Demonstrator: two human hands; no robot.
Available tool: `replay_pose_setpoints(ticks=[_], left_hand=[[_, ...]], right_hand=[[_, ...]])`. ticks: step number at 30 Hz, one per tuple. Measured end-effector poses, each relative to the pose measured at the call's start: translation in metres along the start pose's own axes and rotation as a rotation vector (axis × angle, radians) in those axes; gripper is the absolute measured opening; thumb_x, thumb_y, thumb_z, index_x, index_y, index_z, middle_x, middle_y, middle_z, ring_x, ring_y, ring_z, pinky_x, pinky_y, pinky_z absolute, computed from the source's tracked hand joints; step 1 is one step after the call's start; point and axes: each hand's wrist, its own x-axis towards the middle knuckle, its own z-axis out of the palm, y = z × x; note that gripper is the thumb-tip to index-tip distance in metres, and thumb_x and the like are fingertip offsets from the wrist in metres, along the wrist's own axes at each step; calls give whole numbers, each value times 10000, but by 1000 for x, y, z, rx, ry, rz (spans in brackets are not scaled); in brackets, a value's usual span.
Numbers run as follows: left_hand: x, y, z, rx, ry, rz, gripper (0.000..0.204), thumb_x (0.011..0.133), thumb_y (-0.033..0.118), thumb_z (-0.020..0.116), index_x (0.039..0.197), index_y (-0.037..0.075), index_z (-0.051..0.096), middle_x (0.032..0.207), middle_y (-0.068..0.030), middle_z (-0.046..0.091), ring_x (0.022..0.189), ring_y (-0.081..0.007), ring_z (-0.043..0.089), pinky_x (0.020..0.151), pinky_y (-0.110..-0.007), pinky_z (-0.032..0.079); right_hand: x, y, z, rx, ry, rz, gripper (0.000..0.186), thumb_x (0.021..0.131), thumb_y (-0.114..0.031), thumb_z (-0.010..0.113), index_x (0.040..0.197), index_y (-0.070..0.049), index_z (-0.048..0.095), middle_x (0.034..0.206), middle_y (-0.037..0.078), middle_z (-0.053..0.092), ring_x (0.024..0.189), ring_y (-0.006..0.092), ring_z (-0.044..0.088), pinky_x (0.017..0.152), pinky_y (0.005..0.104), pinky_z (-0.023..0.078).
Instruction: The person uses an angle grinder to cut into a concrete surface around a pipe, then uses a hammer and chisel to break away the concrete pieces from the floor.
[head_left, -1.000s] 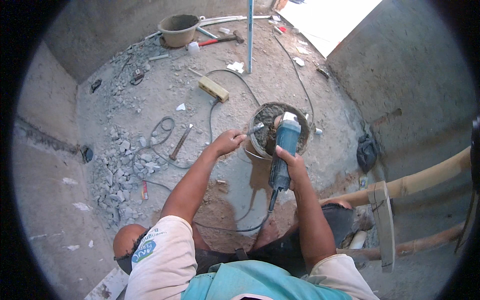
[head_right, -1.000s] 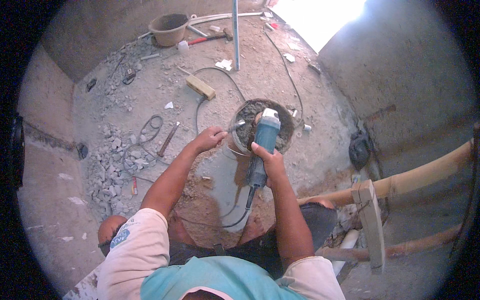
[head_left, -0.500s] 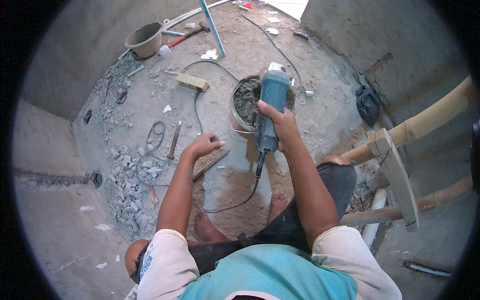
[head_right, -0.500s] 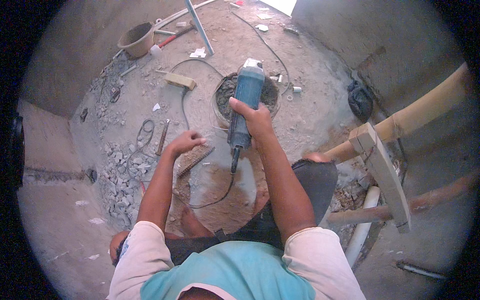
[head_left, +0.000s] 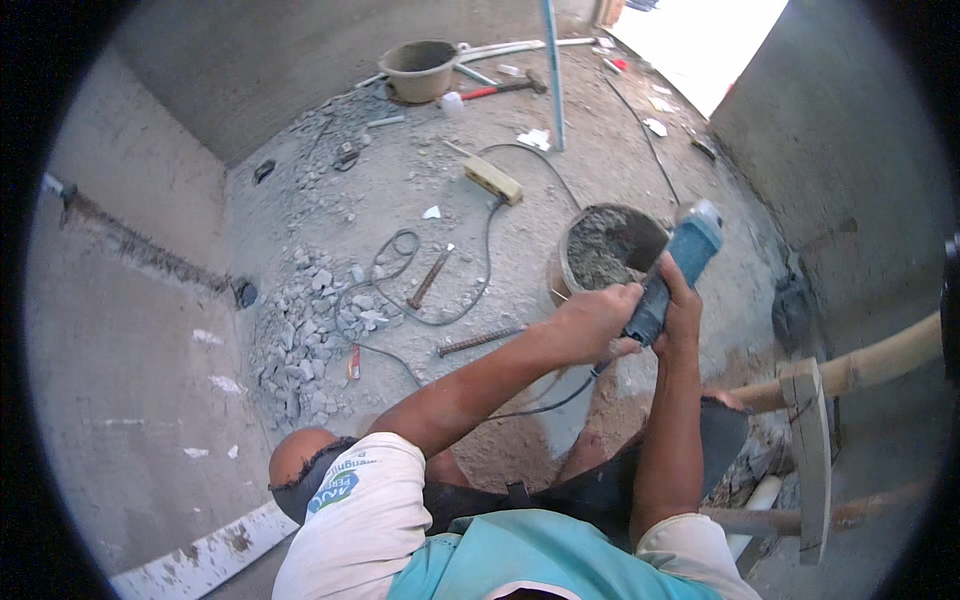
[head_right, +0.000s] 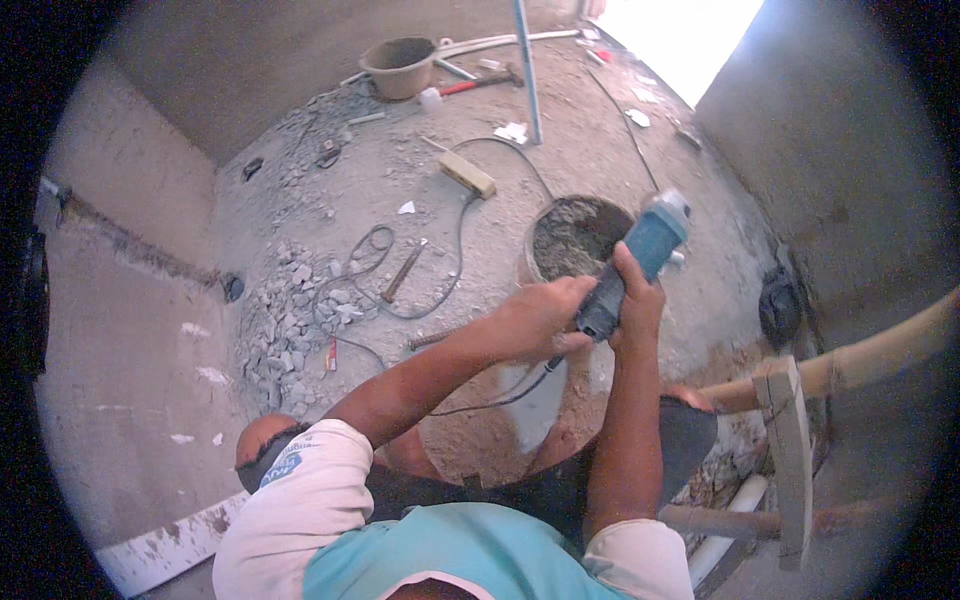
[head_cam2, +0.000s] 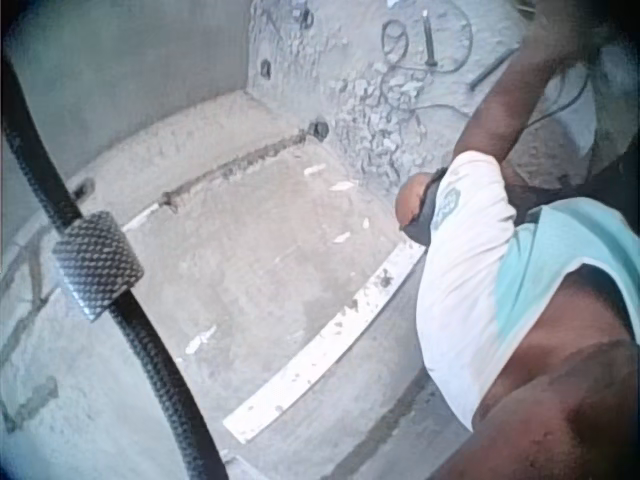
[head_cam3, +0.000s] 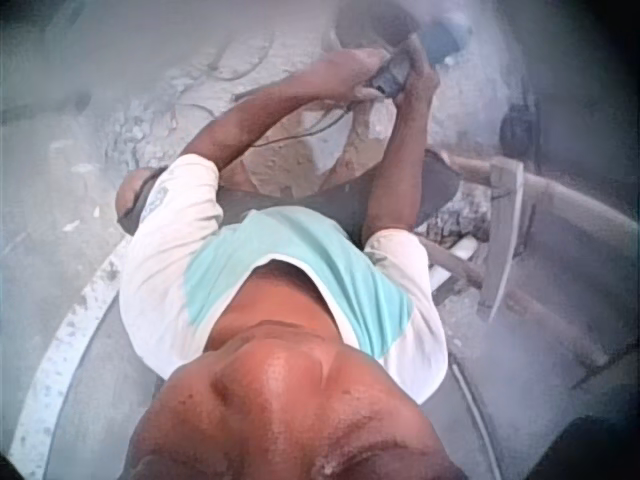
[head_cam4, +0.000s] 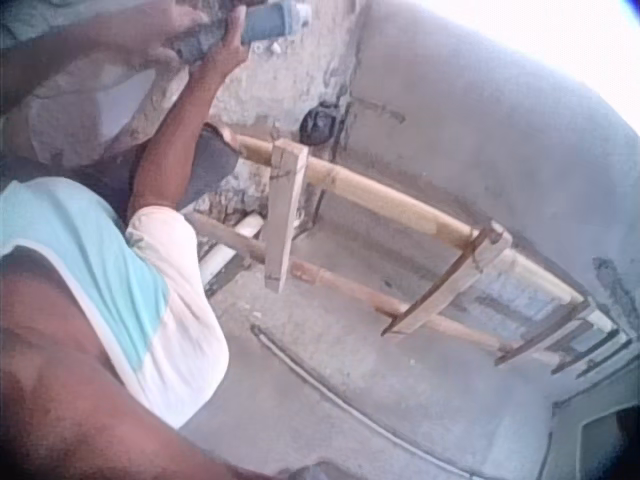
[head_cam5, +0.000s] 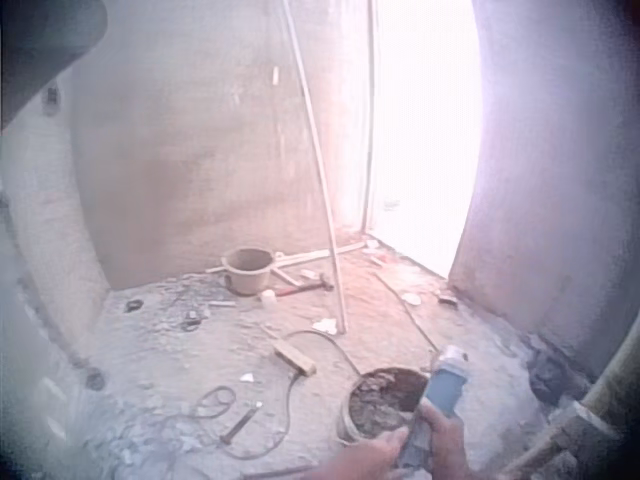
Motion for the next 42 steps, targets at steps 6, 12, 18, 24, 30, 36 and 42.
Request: replay_pose_setpoints(ticks=[6, 12, 18, 24, 30, 36, 42], left_hand=[[0, -7, -4, -58, -72, 5, 667, 758, 234, 733, 1245, -77, 401, 1122, -283, 555, 1041, -399, 584, 865, -427, 491], [20, -40, -10, -715, 124, -288, 804, 793, 389, 740, 1311, -91, 356, 1128, -226, 592, 1032, -287, 610, 841, -368, 503], [26, -41, -9, -662, 293, -382, 941, 714, 526, 759, 1261, -147, 394, 1080, -225, 606, 1016, -285, 607, 865, -350, 485], [15, -68, -3, -575, 498, -437, 801, 656, 444, 826, 1136, -120, 519, 990, -196, 644, 930, -251, 639, 835, -344, 499], [-3, -92, -24, -1001, 487, -477, 572, 685, 305, 834, 1031, -86, 600, 948, -160, 661, 879, -177, 646, 746, -313, 528], [-13, -143, -27, -1608, 553, -262, 344, 811, 229, 708, 1048, 5, 600, 943, -86, 650, 827, -174, 648, 774, -314, 523], [-17, -190, -43, -1841, 675, -291, 338, 751, 267, 735, 991, 80, 588, 840, -35, 609, 731, -167, 613, 725, -324, 527]], right_hand=[[-5, -2, 7, -69, -2, -20, 286, 797, -232, 745, 940, -35, 596, 806, 20, 589, 628, 133, 575, 567, 268, 454], [-6, 3, 23, -269, -24, -73, 292, 809, -220, 729, 958, -5, 601, 867, 67, 623, 665, 146, 599, 595, 290, 482], [-5, 29, 29, -712, -59, -246, 347, 805, -260, 712, 966, 24, 593, 863, 87, 634, 780, 181, 614, 657, 339, 493], [-6, 49, 47, -1060, -95, -479, 599, 684, -265, 773, 1139, 39, 528, 966, 200, 651, 903, 332, 642, 797, 408, 488], [-42, 36, 94, -1202, -187, -502, 788, 646, -256, 790, 1300, 23, 449, 1088, 250, 622, 1023, 366, 617, 873, 417, 475], [-46, 45, 104, -1127, -419, -697, 845, 659, -302, 777, 1340, 57, 429, 1161, 275, 594, 1089, 324, 605, 927, 381, 456], [-64, 54, 120, -1019, -550, -674, 742, 724, -187, 788, 1329, 60, 439, 1203, 257, 579, 1130, 294, 580, 937, 359, 453]])
